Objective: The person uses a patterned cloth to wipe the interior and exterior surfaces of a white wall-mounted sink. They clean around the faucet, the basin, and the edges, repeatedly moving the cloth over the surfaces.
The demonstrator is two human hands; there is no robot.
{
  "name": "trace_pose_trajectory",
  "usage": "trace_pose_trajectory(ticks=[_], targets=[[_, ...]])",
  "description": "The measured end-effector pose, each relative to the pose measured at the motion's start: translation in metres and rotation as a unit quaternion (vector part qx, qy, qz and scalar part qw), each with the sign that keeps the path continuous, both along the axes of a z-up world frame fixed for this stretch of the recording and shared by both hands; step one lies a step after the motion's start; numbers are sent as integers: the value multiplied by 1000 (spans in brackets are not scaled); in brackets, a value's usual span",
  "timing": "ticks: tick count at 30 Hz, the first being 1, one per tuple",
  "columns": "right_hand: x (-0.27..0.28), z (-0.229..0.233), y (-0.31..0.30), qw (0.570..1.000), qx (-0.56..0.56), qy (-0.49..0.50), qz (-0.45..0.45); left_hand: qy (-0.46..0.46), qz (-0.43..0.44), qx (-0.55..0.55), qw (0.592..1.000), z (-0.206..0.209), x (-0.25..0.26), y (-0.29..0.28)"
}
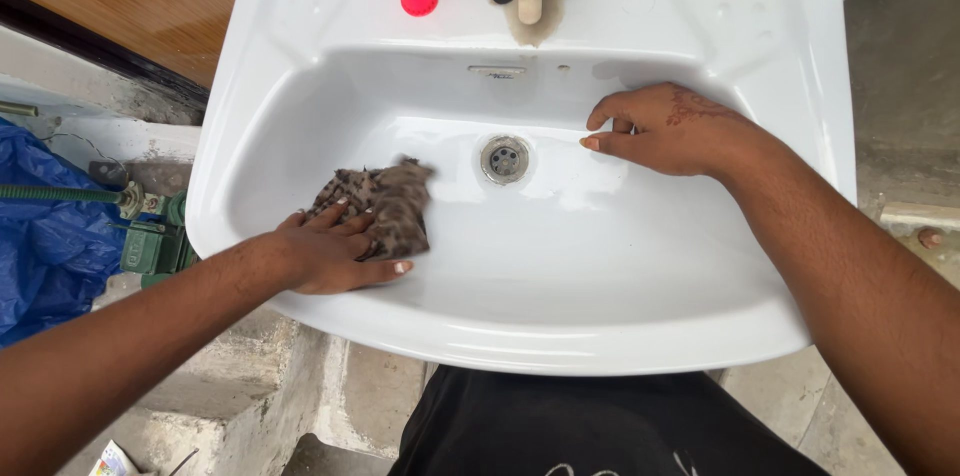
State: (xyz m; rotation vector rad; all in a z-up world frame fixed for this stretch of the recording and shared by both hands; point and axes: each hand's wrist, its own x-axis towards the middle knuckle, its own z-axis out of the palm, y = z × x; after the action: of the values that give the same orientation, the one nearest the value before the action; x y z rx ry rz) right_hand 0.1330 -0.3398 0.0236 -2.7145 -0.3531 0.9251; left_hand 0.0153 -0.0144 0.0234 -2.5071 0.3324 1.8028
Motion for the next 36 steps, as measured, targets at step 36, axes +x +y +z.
trace_pose_trajectory(ticks=[36], targets=[[6, -15, -10, 994, 90, 22, -52, -90, 5, -279, 956, -102, 32, -243]])
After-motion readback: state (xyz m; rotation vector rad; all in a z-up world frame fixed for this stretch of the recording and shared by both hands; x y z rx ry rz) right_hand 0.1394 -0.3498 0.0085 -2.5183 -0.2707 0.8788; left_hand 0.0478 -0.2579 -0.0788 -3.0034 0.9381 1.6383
